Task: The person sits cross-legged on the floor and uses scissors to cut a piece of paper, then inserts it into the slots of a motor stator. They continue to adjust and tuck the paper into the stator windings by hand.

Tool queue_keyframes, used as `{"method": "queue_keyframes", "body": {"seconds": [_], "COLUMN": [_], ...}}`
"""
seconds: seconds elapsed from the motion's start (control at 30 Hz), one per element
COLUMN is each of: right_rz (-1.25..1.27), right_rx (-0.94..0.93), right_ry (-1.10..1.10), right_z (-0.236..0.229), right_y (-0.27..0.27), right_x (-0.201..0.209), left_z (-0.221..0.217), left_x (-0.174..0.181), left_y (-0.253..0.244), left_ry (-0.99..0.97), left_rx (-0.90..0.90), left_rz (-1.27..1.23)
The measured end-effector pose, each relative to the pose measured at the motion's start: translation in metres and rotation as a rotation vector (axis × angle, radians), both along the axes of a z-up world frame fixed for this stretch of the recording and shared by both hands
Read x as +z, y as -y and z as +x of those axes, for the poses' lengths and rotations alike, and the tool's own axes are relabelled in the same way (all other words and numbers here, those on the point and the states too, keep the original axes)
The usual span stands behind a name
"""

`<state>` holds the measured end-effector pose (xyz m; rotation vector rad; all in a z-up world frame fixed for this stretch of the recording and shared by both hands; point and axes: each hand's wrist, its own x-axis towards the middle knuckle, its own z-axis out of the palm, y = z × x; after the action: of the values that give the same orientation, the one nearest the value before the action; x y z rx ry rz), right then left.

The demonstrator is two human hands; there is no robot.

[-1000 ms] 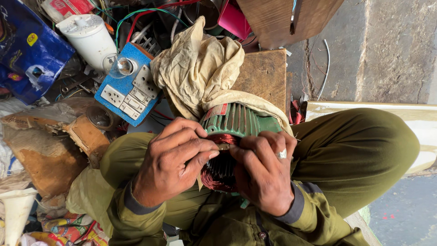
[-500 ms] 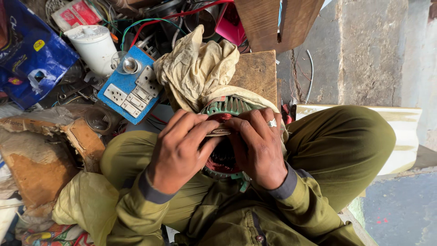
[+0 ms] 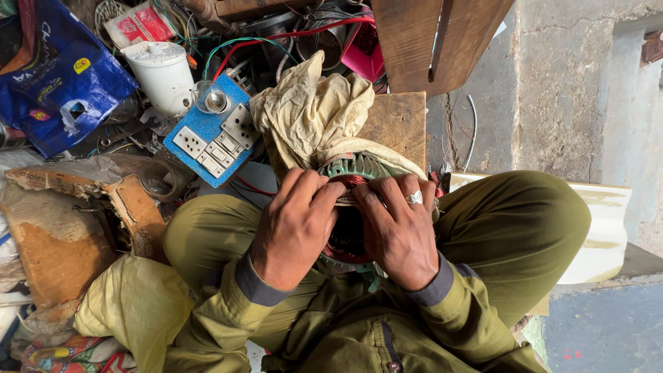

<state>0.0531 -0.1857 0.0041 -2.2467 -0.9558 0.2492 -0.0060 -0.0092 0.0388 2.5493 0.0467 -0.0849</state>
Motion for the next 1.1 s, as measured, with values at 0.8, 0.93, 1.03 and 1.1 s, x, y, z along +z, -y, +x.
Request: {"method": "queue_keyframes", "body": {"seconds": [0.8,0.93,1.03,1.1], "right_rz": [-0.096,-0.17,-0.141,-0.06], "right_rx": [0.038,0.068,0.08,0.09], "right_ry": [0.117,0.179,0.217,0.269], "right_z": [0.005,0.006,0.01,0.012], "right_y": [-0.007,-0.012,-0.014,-0.011], "right_x": [0.006,0.008,0.005,0.0], "left_z": [-0.006,-0.006,-0.006,-0.014], "left_x": [0.004,-0.001,-0.007,-0.007], "left_y": [0.004,0.0,0.0,0.003], "left_ry": [-0.015,0.025,0.132,0.208], "left_rx": [0.118,0.088,0.103,0.137], "left_rz": [-0.071,-0.063,-0.105,-0.131]}}
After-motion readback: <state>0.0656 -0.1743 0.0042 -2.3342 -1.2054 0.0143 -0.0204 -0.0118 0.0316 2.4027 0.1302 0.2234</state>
